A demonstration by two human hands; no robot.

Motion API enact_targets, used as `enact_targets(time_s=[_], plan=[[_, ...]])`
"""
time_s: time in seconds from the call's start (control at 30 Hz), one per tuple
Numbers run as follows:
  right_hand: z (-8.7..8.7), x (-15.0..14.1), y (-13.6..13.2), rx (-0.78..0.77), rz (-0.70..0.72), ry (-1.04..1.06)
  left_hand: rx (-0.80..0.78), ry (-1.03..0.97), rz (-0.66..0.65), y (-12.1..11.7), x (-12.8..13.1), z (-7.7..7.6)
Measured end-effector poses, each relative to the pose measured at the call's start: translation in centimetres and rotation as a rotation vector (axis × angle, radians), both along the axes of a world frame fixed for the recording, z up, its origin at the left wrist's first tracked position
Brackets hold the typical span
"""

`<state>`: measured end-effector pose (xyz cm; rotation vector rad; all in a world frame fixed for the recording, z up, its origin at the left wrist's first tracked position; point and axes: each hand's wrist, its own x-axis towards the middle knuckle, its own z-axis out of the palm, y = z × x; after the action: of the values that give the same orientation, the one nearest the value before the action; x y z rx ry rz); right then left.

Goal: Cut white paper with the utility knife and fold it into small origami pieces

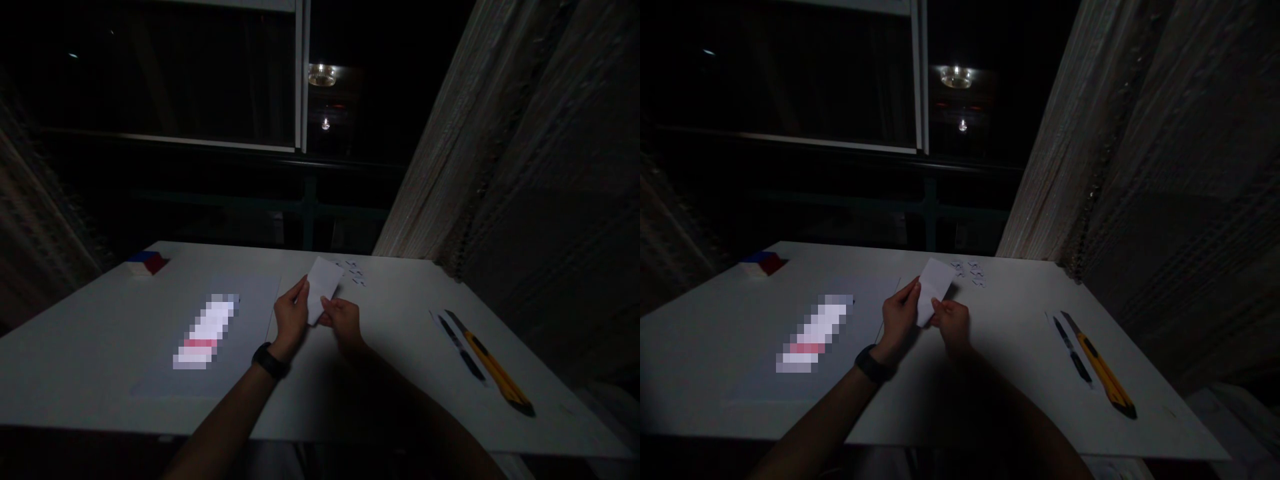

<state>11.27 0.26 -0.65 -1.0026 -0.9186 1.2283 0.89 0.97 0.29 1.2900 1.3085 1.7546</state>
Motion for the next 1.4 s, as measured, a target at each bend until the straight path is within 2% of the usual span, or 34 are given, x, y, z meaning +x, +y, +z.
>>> enact_targets(time_s=[0.2,0.57,0.73,0.93,1.07,1.23,1.4], plan=[[-0.5,-0.1,0.1,-0.021,0.039,-0.036,-0.004,0.041,0.02,0.0,-0.1,0.1],[-0.6,-0.3,0.1,-0.036,0.085,-0.056,-0.01,-0.01,0.018,0.0,-0.1,0.3],[-0.5,-0.5,-0.1,-0.033,0.055,-0.06,0.005,0.003,0.018,0.0,-0.1,0.1],[-0.6,-0.6,-0.3,-0.032,0.103,-0.075,0.02,0.044,0.037,0.1,-0.4,0.0],[-0.7,-0.7,-0.3,-0.019,0.066,-0.094,0.009,-0.003,0.027,0.2,-0.5,0.0],[-0.6,-0.9,-0.4,-0.069,0.119,-0.124,-0.004,-0.005,0.046,0.3,-0.5,0.1],[-1.4,-1.1,0.0,-0.097,0.141,-0.16,-0.02,0.021,0.041,0.2,-0.5,0.0]])
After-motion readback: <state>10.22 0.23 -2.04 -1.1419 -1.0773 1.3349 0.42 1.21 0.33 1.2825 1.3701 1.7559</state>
